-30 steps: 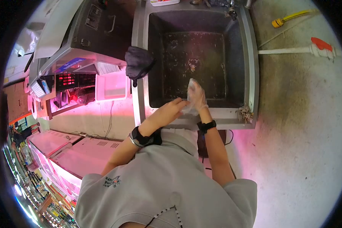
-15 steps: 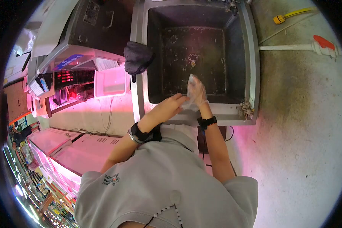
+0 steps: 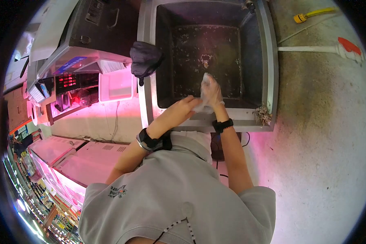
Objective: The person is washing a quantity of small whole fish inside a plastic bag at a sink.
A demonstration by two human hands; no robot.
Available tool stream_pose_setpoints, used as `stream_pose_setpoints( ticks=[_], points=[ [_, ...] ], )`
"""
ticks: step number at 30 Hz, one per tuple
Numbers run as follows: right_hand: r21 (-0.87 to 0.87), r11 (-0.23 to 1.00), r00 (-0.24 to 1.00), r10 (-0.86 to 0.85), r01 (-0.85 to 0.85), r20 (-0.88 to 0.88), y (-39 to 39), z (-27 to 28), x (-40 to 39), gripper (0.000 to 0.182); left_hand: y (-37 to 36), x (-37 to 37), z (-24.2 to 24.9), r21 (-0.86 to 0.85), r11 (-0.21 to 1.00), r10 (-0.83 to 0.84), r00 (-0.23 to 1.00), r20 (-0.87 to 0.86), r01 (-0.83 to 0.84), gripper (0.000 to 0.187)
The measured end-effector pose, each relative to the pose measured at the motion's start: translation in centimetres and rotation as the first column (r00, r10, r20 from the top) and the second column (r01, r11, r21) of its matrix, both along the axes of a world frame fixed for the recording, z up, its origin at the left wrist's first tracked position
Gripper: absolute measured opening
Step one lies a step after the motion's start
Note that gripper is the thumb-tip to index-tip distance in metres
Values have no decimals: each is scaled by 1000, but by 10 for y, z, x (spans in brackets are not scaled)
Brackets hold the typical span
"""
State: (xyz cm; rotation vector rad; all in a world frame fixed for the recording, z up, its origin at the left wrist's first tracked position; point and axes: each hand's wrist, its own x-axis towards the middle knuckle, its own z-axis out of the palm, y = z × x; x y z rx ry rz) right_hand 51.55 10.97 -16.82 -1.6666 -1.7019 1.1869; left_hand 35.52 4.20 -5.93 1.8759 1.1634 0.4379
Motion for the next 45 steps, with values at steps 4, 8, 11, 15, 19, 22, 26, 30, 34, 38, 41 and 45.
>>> stream_pose_setpoints(
  ticks=[4, 8, 11, 15, 19, 22, 26, 30, 34, 38, 41, 45],
  points=[
    [113, 991, 997, -73, 72, 5, 27, -2, 7, 36, 16, 12, -3, 2, 992, 122, 992, 31, -123, 42],
    [272, 958, 978, -136, 90, 158, 59, -34, 13, 34, 43, 22, -18, -40, 967, 253, 964, 81, -250, 39],
    [106, 994, 977, -60, 38, 206, 86, -67, 14, 38, 62, 28, -45, -25, 948, 318, 944, 87, -317, 37],
    [-38, 990, 934, 141, -136, 329, 117, -111, 11, 35, 94, 37, -79, -65, 932, 359, 933, 39, -356, 36],
    [-225, 936, 843, 344, -271, 413, 144, -137, 13, 33, 118, 48, -114, -203, 877, 447, 894, 8, -436, 35],
    [-143, 925, 753, 371, -353, 543, 156, -195, 20, 31, 128, 53, -142, -300, 816, 510, 860, -26, -494, 35],
    [-217, 890, 607, 435, -401, 665, 156, -216, 16, 32, 128, 56, -183, -361, 745, 586, 809, -48, -561, 33],
    [-275, 918, 708, 396, -286, 585, 162, -213, -2, 35, 133, 47, -213, -463, 697, 580, 810, -86, -548, 34],
    [-379, 875, 650, 479, -300, 590, 163, -238, -5, 37, 131, 45, -231, -453, 705, 577, 813, -82, -546, 36],
    [-418, 884, 779, 410, -210, 474, 165, -259, -6, 35, 132, 47, -238, -528, 663, 561, 819, -120, -532, 35],
    [-520, 817, 734, 510, -250, 448, 164, -267, -8, 33, 130, 49, -244, -536, 655, 565, 816, -123, -533, 35],
    [-587, 686, 445, 726, -430, 524, 164, -276, -10, 32, 125, 51, -254, -513, 658, 571, 809, -139, -552, 35]
  ],
)
